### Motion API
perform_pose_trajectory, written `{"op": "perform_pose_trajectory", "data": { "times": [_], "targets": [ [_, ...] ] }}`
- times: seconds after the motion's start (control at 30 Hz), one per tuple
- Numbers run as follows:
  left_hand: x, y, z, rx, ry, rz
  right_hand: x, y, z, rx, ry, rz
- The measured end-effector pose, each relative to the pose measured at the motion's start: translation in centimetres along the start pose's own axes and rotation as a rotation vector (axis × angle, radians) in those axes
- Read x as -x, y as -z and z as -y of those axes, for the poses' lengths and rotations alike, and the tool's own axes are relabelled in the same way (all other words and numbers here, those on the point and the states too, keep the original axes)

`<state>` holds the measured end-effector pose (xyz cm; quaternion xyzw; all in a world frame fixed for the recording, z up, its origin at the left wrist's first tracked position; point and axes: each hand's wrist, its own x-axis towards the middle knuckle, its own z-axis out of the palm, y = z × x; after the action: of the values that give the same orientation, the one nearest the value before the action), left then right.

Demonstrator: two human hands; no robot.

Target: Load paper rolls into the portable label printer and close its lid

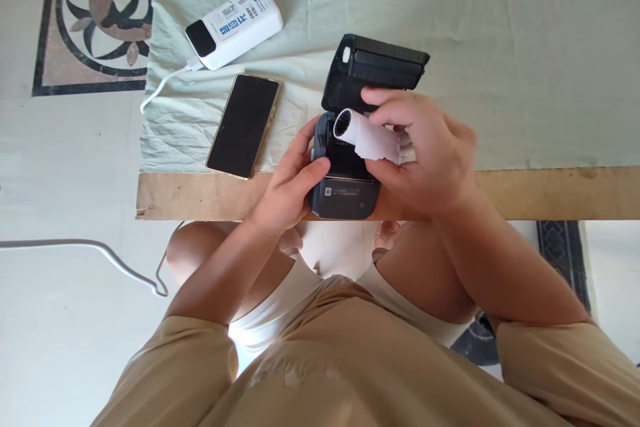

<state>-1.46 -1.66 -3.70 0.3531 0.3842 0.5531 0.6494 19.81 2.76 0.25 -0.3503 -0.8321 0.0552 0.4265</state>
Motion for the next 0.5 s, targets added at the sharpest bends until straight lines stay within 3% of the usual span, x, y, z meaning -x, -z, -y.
{"op": "perform_pose_trajectory", "data": {
  "times": [0.2,0.37,0.5],
  "targets": [
    [0.1,0.2,-0.1,0.015,0.025,0.036,0.2,0.0,0.1,0.034,-0.064,0.162],
    [0.1,-0.2,-0.3,0.028,0.057,0.036,0.3,0.0,0.0,0.040,0.073,-0.011],
    [-0.3,0.3,0.4,0.049,0.055,0.062,0.4,0.2,1.2,0.081,0.128,-0.005]
  ]
}}
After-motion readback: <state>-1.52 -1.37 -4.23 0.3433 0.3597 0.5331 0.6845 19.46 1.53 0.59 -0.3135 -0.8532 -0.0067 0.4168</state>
